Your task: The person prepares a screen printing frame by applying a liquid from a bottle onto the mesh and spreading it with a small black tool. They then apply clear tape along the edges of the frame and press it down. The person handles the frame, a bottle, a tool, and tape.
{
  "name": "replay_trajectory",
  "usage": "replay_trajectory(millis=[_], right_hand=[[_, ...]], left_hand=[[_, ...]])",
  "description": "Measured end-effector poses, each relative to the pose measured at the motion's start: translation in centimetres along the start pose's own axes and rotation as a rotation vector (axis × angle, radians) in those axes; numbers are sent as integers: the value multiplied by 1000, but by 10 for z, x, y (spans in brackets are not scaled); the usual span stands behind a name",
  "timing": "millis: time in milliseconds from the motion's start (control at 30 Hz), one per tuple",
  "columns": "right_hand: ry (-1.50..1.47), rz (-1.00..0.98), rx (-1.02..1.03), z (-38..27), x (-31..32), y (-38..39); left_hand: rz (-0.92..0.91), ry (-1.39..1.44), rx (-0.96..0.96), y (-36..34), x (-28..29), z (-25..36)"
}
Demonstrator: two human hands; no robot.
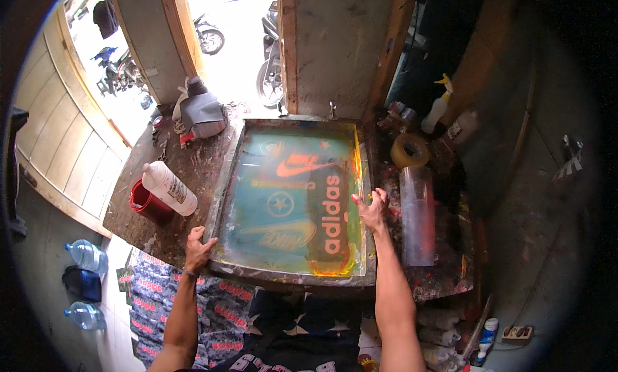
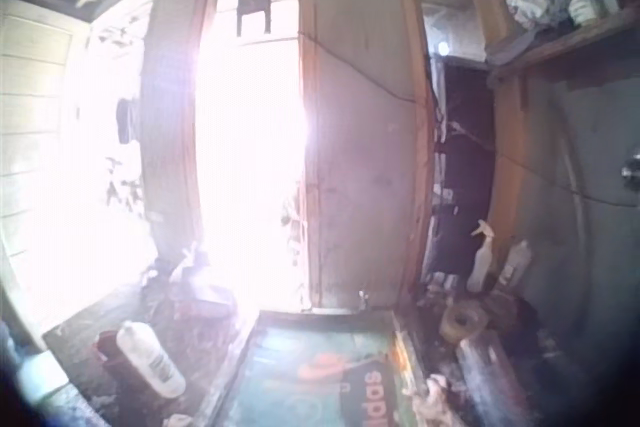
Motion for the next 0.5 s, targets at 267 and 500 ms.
replay_trajectory(millis=[267,500], right_hand=[[-253,-187,-53,-39,36,37],[-699,-169,12,-68,90,96]], left_hand=[[-20,157,42,63,32,22],[111,184,34,111,83,72]])
Point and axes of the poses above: each hand's wrist, its own y-axis away from the middle knuckle, its own x-axis out of the back of the hand, z = x × y, the point moved 6 cm from there along -y, towards the middle knuckle, and after that the axes turned 1 degree about -z, right-handed, at the moved point
